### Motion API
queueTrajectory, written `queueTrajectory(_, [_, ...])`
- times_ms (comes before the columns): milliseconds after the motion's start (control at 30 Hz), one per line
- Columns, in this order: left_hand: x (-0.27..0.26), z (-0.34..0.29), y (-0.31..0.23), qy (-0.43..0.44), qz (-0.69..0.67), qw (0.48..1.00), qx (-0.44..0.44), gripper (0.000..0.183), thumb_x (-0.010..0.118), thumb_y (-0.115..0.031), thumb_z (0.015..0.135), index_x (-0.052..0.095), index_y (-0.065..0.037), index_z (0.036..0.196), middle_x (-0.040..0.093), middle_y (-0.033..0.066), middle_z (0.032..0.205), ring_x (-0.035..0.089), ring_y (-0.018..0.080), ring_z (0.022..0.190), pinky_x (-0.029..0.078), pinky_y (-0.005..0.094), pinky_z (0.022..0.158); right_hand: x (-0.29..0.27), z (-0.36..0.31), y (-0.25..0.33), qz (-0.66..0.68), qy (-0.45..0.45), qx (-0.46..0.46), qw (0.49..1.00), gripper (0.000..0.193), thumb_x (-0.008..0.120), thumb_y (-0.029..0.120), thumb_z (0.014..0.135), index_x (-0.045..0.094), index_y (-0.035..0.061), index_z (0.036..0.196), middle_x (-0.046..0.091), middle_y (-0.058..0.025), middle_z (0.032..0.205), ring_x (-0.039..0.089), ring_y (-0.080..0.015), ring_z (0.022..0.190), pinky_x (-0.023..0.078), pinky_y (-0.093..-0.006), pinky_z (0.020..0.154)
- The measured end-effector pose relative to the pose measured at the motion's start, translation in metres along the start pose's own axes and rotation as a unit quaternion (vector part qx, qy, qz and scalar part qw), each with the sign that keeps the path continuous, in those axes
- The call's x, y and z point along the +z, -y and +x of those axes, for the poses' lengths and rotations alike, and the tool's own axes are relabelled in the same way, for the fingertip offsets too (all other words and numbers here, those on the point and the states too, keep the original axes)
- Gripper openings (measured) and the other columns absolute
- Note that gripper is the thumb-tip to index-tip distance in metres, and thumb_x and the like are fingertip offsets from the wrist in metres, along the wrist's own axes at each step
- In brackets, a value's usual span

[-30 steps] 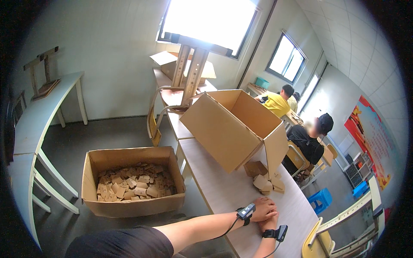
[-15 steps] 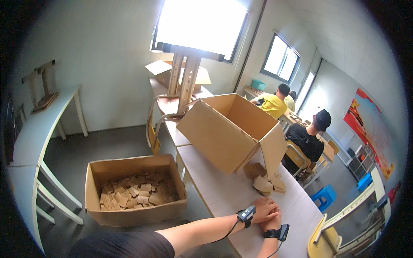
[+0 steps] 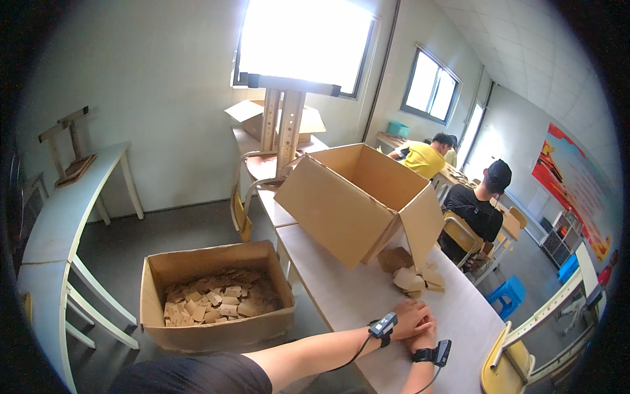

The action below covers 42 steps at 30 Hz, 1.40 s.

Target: Sorting and inspecting brown leather shoe components from a box on a factory workbench.

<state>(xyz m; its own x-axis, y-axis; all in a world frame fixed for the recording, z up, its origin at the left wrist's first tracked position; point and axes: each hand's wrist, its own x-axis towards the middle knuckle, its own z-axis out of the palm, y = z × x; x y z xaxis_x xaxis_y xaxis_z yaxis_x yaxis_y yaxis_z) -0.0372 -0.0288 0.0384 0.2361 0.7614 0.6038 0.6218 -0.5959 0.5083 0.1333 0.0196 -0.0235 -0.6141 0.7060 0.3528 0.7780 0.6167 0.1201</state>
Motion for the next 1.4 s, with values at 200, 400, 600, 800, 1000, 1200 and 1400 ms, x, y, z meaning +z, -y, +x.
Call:
queueTrajectory(200, [0.010,-0.001,0.008,-0.023,0.012,1.000,0.007,0.038,0.060,-0.042,0.096,0.066,-0.007,0.108,0.066,0.0157,0.114,0.061,0.0361,0.111,0.045,0.0466,0.098,-0.020,0.009,0.014,0.195,0.010,0.063,0.979,0.039,0.069,0.033,0.088,0.067,0.0155,0.123,0.067,-0.0045,0.127,0.055,-0.0234,0.127,0.040,-0.0419,0.110])
queueTrajectory(400, [0.012,-0.001,0.008,0.004,-0.009,1.000,0.011,0.036,0.059,-0.041,0.097,0.066,-0.007,0.108,0.065,0.0155,0.114,0.060,0.0365,0.112,0.045,0.0469,0.100,-0.009,0.004,0.006,0.022,0.057,0.025,0.998,0.040,0.058,0.025,0.097,0.060,0.0146,0.135,0.060,-0.0057,0.143,0.052,-0.0245,0.134,0.039,-0.0389,0.112])
queueTrajectory(600, [0.020,-0.001,0.014,-0.010,-0.015,0.999,0.048,0.030,0.059,-0.037,0.098,0.066,-0.008,0.105,0.066,0.0138,0.112,0.060,0.0359,0.112,0.044,0.0478,0.101,0.016,-0.003,-0.007,-0.105,0.051,0.012,0.993,0.041,0.051,0.030,0.099,0.058,0.0173,0.138,0.058,-0.0055,0.145,0.050,-0.0249,0.135,0.040,-0.0427,0.109])
queueTrajectory(800, [0.020,-0.001,0.010,0.005,-0.035,0.998,0.044,0.027,0.058,-0.033,0.099,0.063,-0.008,0.106,0.064,0.0140,0.114,0.056,0.0363,0.116,0.041,0.0486,0.104,0.042,-0.003,-0.030,-0.077,0.140,0.032,0.987,0.075,0.065,0.054,0.089,0.045,0.0234,0.153,0.042,-0.0090,0.158,0.035,-0.0330,0.147,0.022,-0.0611,0.121])
queueTrajectory(1000, [0.020,0.001,0.011,0.007,-0.036,0.998,0.050,0.026,0.058,-0.031,0.098,0.063,-0.007,0.107,0.062,0.0148,0.114,0.055,0.0372,0.116,0.040,0.0487,0.104,0.038,-0.010,-0.038,0.096,0.113,0.075,0.986,0.075,0.066,0.056,0.087,0.046,0.0238,0.153,0.043,-0.0086,0.159,0.036,-0.0324,0.146,0.025,-0.0604,0.119])
queueTrajectory(1200, [0.017,-0.003,0.012,0.008,-0.042,0.998,0.034,0.027,0.059,-0.031,0.097,0.063,-0.006,0.108,0.062,0.0158,0.114,0.055,0.0382,0.116,0.041,0.0494,0.103,0.005,0.003,-0.003,-0.101,0.182,0.058,0.976,0.074,0.067,0.054,0.088,0.046,0.0246,0.152,0.044,-0.0079,0.158,0.037,-0.0321,0.144,0.027,-0.0604,0.118])
queueTrajectory(1400, [0.015,-0.007,0.012,0.002,-0.062,0.997,0.046,0.025,0.062,-0.029,0.094,0.064,-0.008,0.107,0.063,0.0159,0.110,0.057,0.0394,0.110,0.042,0.0505,0.099,-0.005,-0.002,0.009,-0.098,0.143,0.036,0.984,0.066,0.065,0.048,0.090,0.050,0.0223,0.149,0.050,-0.0058,0.153,0.040,-0.0304,0.143,0.031,-0.0586,0.116])
